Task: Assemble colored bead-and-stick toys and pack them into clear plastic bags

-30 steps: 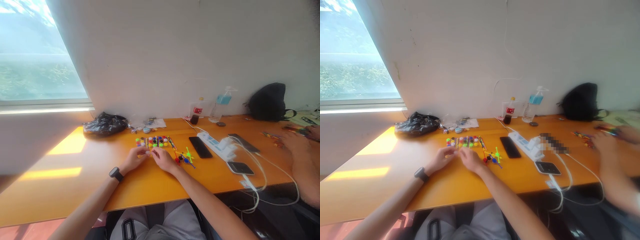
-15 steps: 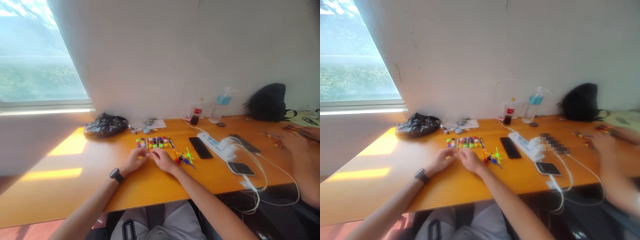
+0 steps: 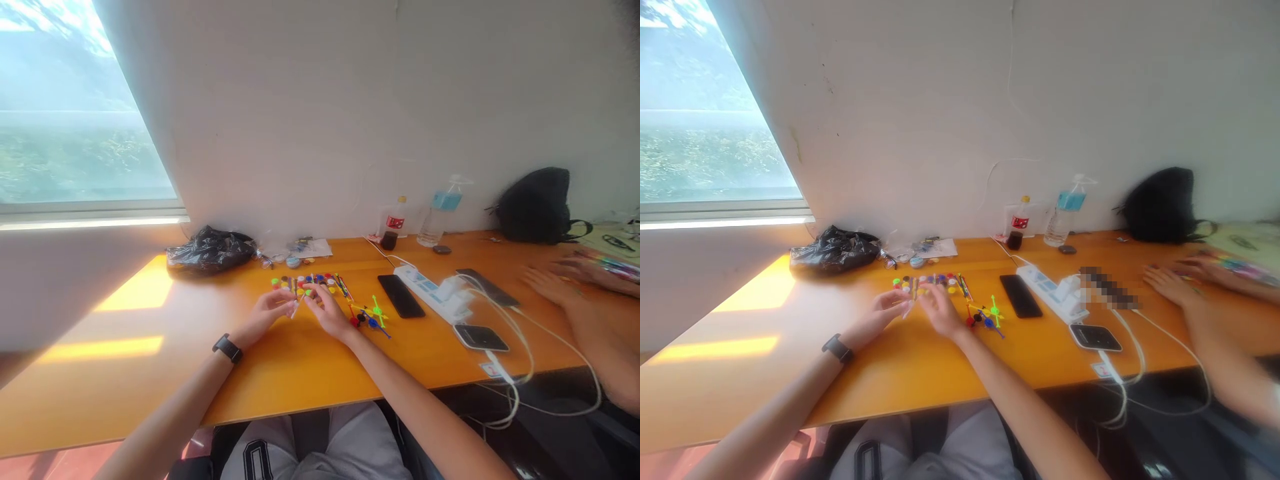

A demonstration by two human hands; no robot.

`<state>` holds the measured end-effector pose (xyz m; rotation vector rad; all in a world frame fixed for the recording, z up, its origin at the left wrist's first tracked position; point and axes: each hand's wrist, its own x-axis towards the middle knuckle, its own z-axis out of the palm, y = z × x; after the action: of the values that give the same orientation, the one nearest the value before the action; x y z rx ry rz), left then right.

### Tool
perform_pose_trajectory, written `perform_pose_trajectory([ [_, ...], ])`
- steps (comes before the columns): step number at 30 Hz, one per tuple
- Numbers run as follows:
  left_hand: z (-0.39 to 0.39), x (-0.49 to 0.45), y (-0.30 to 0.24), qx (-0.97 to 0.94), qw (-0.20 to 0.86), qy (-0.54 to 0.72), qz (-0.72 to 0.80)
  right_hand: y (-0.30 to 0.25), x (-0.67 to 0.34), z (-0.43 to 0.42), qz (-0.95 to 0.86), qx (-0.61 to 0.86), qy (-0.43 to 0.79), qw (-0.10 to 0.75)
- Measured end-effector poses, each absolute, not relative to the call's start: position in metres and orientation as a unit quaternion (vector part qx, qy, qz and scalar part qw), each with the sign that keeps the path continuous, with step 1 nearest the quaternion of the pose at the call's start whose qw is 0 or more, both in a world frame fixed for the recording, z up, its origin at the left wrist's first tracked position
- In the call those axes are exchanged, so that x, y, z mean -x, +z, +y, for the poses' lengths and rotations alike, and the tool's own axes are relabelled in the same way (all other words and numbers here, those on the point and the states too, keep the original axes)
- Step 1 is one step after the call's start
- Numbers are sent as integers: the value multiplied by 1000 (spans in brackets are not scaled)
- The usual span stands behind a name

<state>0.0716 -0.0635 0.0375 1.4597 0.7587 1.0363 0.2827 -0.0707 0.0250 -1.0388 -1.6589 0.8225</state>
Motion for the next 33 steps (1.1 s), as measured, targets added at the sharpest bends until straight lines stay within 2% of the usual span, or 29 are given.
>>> perform_pose_trajectory([
  [6,-61,-71,33,-609,572,442,328,24,-286,-71,-641,417,455,456],
  [13,-61,-72,34,-615,560,444,333,26,-286,-69,-626,406,458,483],
  [18,-63,-72,36,-620,562,433,335,23,-282,-71,-619,396,516,440],
  [28,-60,-73,29,-662,536,407,330,12,-283,-63,-685,387,429,444],
  [33,-61,-74,29,-678,518,403,332,9,-282,-64,-673,386,446,446],
])
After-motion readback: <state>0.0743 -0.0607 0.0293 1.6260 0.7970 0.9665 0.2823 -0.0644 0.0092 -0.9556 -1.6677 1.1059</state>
